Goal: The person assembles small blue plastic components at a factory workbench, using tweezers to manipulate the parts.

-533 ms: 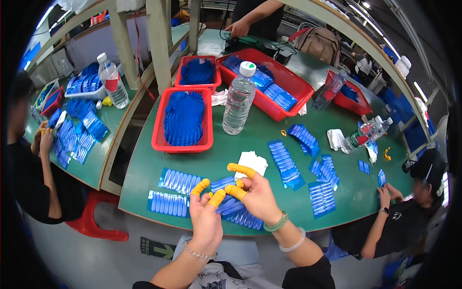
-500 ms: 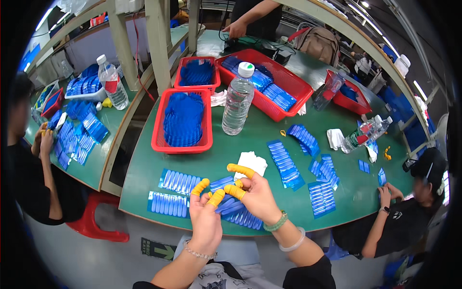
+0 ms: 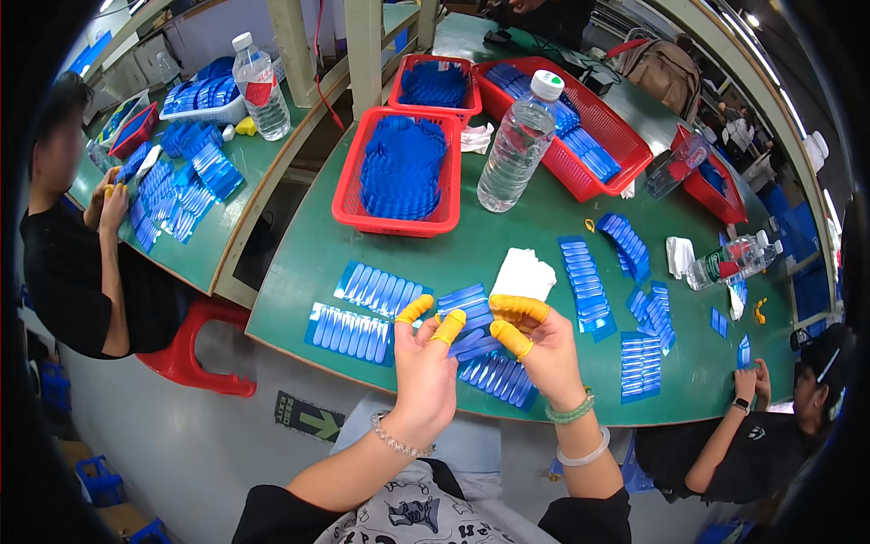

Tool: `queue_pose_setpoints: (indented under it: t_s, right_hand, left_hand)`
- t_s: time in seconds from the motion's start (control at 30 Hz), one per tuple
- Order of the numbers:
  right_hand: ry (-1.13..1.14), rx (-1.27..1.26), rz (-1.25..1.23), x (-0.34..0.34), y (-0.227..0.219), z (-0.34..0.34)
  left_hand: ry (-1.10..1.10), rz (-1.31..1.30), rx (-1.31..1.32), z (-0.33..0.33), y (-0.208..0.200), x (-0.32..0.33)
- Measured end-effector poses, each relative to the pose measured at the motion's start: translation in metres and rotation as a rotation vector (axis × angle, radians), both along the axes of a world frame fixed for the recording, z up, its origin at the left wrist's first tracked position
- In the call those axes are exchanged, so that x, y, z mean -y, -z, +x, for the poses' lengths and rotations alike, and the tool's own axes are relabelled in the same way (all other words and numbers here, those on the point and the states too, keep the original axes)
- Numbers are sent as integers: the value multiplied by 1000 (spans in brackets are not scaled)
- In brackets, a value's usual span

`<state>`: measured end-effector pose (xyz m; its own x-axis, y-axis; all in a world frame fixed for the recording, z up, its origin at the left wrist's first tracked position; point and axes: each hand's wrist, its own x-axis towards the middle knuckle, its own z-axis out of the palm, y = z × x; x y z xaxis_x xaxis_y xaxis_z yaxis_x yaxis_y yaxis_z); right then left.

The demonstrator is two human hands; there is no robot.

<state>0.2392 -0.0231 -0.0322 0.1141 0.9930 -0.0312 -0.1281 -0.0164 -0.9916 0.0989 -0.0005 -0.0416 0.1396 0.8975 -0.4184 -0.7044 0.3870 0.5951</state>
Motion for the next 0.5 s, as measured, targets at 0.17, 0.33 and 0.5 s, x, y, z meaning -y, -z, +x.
queue_pose_setpoints:
  t_s: [0.17,0.33,0.5]
  right_hand:
    - [38,4,23,-2,4,-3]
    - [54,-57,-3,-5,4,-2]
    - [23,-22,-23,-6,1,-3]
  left_hand:
    - [11,-31,10,-3,-3,4]
    - [16,64,7,-1,-4,8]
    - [15,61,26,-2,0,4]
